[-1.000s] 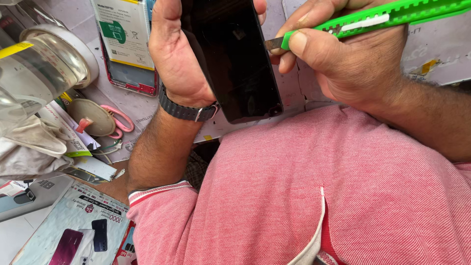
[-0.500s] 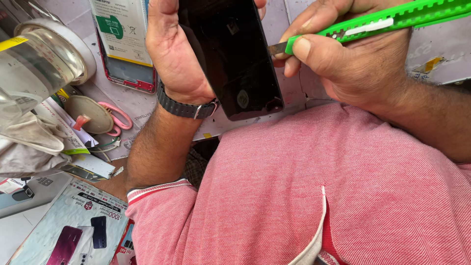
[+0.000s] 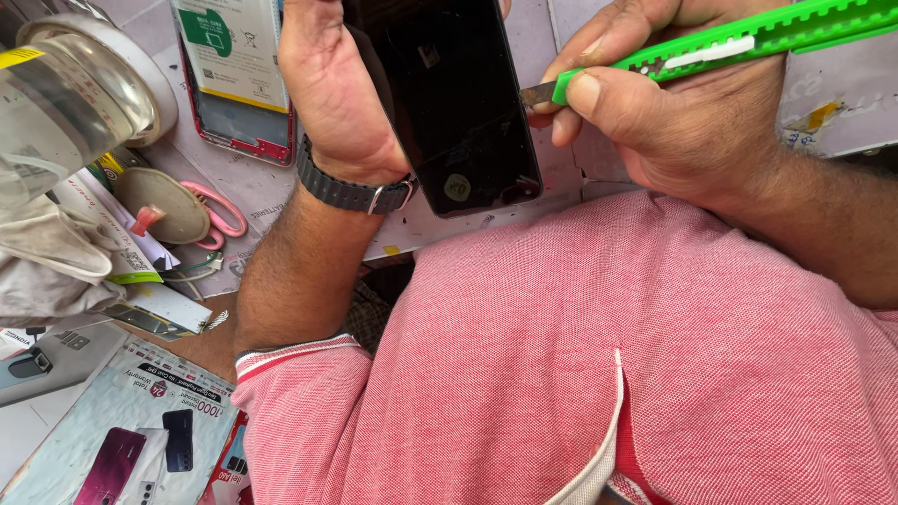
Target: The person uses a green utility knife to carefully scrape and pry along the edges of a smartphone screen. They rotate the phone to access different sides while maintaining steady pressure with the tool. The task appears to be part of a screen removal or repair process.
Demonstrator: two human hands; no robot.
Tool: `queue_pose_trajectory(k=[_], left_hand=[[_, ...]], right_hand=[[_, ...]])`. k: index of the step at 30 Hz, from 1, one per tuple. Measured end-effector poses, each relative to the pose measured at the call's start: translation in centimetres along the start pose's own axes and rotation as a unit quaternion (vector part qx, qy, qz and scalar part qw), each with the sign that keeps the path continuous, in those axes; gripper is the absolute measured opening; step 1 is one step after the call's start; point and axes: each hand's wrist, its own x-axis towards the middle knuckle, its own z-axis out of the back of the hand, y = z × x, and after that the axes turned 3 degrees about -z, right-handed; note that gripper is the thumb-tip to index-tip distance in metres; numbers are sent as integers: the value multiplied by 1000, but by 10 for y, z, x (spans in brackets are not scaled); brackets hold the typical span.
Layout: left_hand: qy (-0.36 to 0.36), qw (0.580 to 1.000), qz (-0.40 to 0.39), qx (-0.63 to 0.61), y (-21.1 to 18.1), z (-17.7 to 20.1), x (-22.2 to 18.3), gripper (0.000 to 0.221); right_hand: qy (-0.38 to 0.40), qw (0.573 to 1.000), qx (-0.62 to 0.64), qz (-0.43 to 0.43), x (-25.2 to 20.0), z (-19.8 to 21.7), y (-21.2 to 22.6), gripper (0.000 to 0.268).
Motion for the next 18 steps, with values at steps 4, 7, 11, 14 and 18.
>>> queue_pose_trajectory(k=[4, 7, 11, 14, 18], left_hand=[[-6, 1000, -7, -4, 1, 2, 2, 58], [-13, 1000, -2, -15, 1, 5, 1, 57], [-13, 1000, 8, 0, -1, 9, 1, 57], [-12, 1000, 2, 8, -1, 12, 1, 58], [-21, 1000, -11, 13, 1, 19, 1, 57]], right_hand=[[-8, 1000, -21, -9, -2, -2, 4, 8], [-12, 999, -28, -19, -2, -4, 6, 9], [-20, 999, -26, -39, -3, -7, 10, 9], [-32, 997, -30, -59, -5, -9, 12, 10], [-16, 995, -80, -53, -7, -7, 14, 10]])
